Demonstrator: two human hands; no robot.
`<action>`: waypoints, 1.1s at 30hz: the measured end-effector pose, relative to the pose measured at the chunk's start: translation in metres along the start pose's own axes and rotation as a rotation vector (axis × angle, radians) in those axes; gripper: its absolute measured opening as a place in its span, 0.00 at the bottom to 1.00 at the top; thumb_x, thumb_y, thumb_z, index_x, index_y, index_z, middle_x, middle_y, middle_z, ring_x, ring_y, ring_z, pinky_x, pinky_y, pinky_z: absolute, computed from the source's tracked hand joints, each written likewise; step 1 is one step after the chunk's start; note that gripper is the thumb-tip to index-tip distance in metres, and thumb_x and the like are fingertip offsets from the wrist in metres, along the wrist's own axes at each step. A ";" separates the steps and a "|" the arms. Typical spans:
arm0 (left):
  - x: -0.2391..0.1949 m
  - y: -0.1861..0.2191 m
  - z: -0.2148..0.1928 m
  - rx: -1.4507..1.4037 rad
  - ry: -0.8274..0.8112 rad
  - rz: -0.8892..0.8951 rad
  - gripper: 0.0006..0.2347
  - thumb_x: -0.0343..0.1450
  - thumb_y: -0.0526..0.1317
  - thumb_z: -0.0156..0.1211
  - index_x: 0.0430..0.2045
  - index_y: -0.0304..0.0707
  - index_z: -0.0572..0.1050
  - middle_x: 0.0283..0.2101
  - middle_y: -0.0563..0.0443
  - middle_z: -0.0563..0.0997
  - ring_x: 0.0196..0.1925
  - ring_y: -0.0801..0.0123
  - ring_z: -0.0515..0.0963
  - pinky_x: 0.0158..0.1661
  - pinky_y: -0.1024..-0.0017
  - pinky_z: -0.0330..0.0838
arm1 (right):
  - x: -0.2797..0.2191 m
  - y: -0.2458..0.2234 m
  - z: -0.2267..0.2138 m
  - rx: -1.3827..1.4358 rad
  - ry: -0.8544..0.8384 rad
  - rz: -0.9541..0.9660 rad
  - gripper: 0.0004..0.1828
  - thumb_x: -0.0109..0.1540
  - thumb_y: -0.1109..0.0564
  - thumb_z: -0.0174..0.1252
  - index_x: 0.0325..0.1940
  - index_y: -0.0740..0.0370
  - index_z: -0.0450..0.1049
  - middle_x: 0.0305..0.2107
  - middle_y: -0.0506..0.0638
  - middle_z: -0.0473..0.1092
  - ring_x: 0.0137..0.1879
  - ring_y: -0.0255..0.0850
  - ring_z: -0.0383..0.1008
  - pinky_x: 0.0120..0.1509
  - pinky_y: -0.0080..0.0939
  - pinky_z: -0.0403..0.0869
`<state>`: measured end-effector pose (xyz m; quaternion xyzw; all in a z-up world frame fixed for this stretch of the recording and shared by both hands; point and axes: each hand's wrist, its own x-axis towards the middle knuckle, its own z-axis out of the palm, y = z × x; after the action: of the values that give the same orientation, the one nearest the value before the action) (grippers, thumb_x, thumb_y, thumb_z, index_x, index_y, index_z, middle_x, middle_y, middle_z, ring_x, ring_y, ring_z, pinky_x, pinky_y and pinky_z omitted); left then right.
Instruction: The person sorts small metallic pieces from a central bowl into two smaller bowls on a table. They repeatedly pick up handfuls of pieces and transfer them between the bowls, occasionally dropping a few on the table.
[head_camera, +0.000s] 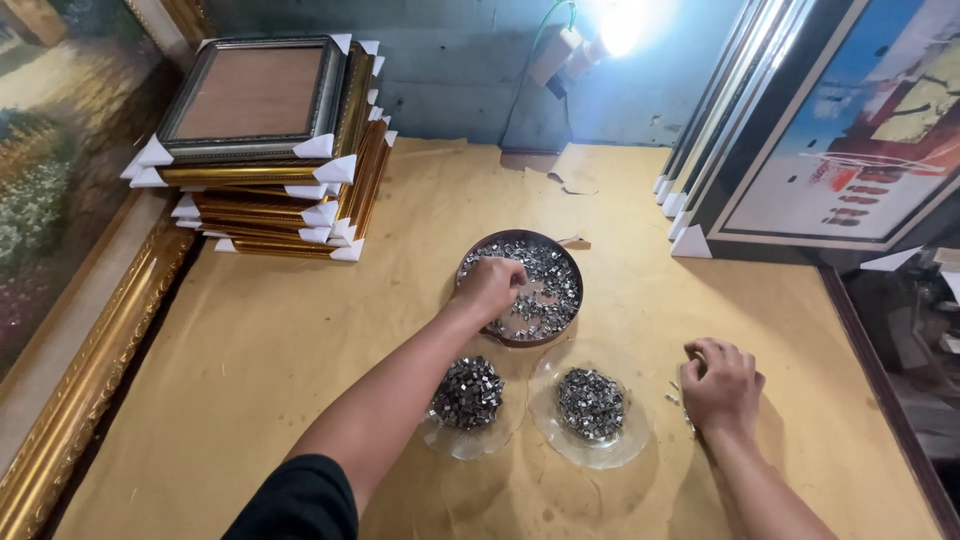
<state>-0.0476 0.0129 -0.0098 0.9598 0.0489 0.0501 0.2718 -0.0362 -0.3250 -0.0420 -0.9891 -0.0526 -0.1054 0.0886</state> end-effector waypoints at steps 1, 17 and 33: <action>0.015 -0.013 0.017 -0.001 0.000 0.006 0.06 0.58 0.34 0.56 0.22 0.52 0.76 0.26 0.56 0.79 0.35 0.65 0.78 0.39 0.69 0.73 | 0.002 0.000 -0.001 -0.002 0.004 0.004 0.14 0.55 0.47 0.43 0.43 0.39 0.70 0.44 0.39 0.66 0.55 0.38 0.62 0.57 0.40 0.62; 0.000 0.026 -0.022 -0.115 -0.068 -0.081 0.04 0.62 0.27 0.52 0.19 0.37 0.69 0.21 0.48 0.74 0.23 0.68 0.73 0.22 0.75 0.70 | -0.001 -0.016 -0.024 0.207 0.027 -0.018 0.13 0.52 0.56 0.46 0.37 0.49 0.74 0.42 0.43 0.69 0.53 0.43 0.61 0.54 0.47 0.58; 0.019 0.029 -0.001 0.049 -0.096 -0.104 0.05 0.63 0.42 0.60 0.20 0.43 0.73 0.26 0.54 0.77 0.30 0.72 0.74 0.30 0.76 0.70 | -0.002 -0.016 -0.022 0.218 0.043 -0.013 0.13 0.52 0.56 0.46 0.36 0.49 0.73 0.42 0.42 0.69 0.53 0.43 0.61 0.54 0.48 0.59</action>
<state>-0.0273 -0.0094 0.0073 0.9637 0.0870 -0.0115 0.2523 -0.0443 -0.3132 -0.0187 -0.9707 -0.0685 -0.1209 0.1959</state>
